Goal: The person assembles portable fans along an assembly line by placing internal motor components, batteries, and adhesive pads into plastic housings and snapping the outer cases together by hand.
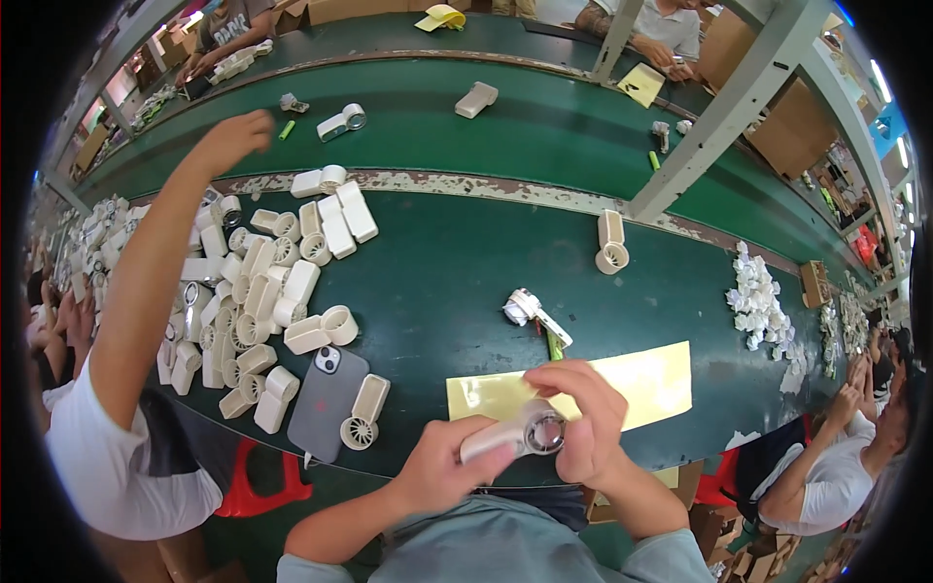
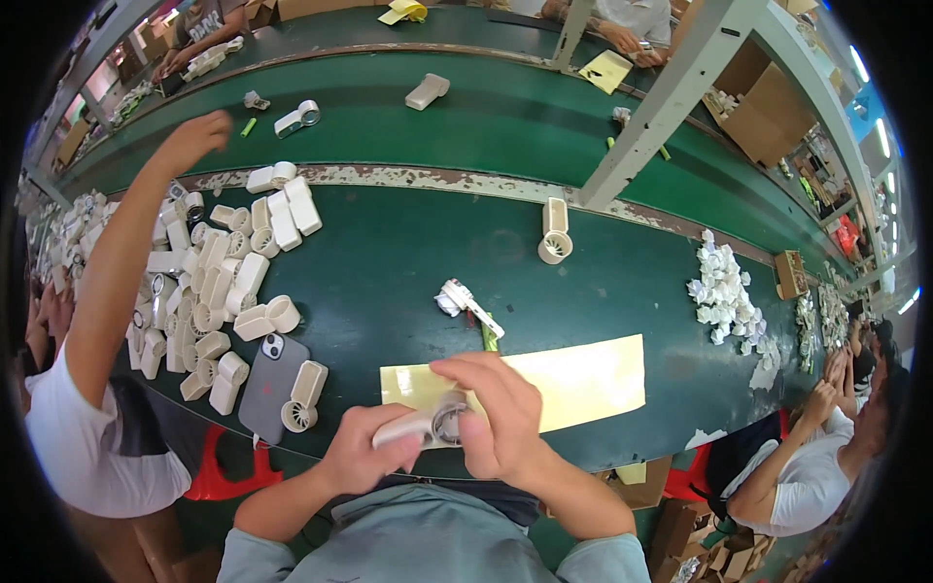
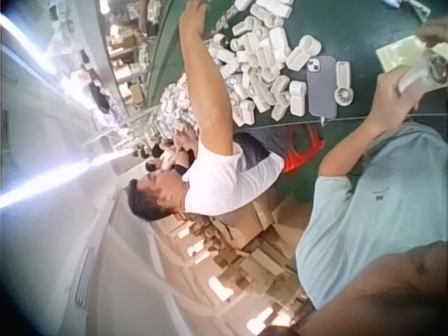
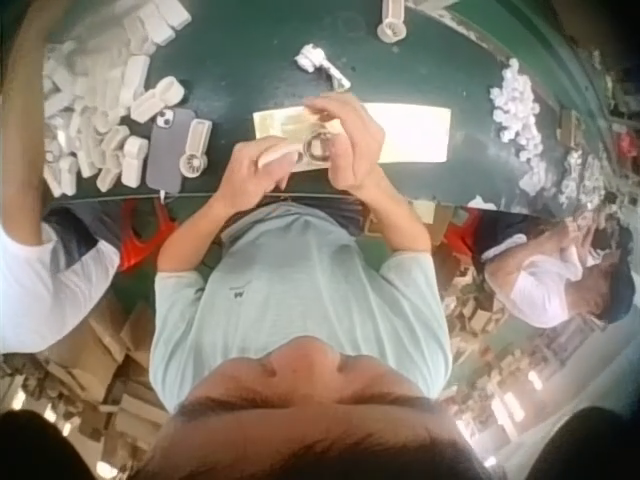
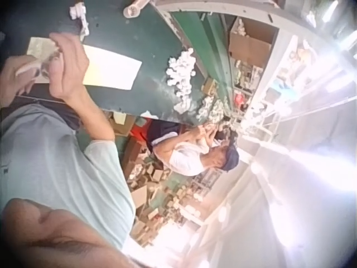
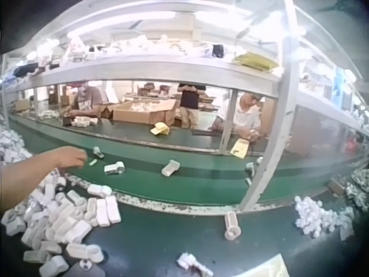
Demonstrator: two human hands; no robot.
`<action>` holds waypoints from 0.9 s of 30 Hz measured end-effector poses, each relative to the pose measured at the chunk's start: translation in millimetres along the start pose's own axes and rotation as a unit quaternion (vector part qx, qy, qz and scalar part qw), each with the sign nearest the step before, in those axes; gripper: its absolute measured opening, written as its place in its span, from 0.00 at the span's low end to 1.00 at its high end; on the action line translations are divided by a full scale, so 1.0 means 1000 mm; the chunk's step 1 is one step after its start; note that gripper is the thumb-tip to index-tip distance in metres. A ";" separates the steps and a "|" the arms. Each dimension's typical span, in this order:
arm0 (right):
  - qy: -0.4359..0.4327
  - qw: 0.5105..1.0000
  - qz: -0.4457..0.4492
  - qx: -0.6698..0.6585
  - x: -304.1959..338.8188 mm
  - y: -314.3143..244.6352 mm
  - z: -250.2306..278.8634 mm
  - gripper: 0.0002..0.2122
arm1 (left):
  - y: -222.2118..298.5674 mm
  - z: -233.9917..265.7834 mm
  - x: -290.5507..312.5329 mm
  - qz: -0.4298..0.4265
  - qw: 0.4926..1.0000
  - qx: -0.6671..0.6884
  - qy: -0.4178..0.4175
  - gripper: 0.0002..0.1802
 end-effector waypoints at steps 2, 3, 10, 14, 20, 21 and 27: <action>-0.028 0.988 0.154 0.002 0.000 -0.014 0.001 0.18 | -0.022 -0.006 -0.002 0.230 0.927 0.267 -0.127 0.27; -0.056 0.984 0.164 -0.036 0.008 -0.009 -0.002 0.17 | -0.024 -0.009 -0.002 0.240 0.916 0.271 -0.173 0.33; 0.074 0.992 0.032 -0.100 0.020 0.008 0.005 0.27 | 0.015 -0.016 0.002 -0.052 0.993 -0.096 0.044 0.30; 0.100 0.985 -0.020 -0.142 0.027 0.018 0.008 0.23 | 0.009 -0.023 0.010 -0.406 0.846 -0.309 0.156 0.38; 0.121 0.981 -0.019 -0.149 0.025 0.008 0.012 0.31 | 0.013 -0.023 0.006 -0.425 0.864 -0.220 0.156 0.28; 0.122 0.981 -0.018 -0.149 0.024 0.008 0.011 0.31 | 0.015 -0.022 0.004 -0.428 0.862 -0.228 0.146 0.31; 0.147 0.973 -0.012 -0.178 0.020 0.008 0.008 0.29 | 0.025 -0.017 0.001 -0.445 0.853 -0.238 0.135 0.32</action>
Point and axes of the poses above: each hand's wrist, its own x-axis away from the middle knuckle, its own z-axis out of the back of the hand, y = z × x, the point moved 5 cm from there along -x, towards the middle knuckle, and after that the axes turned 8 degrees about y, right-handed, at the moved point
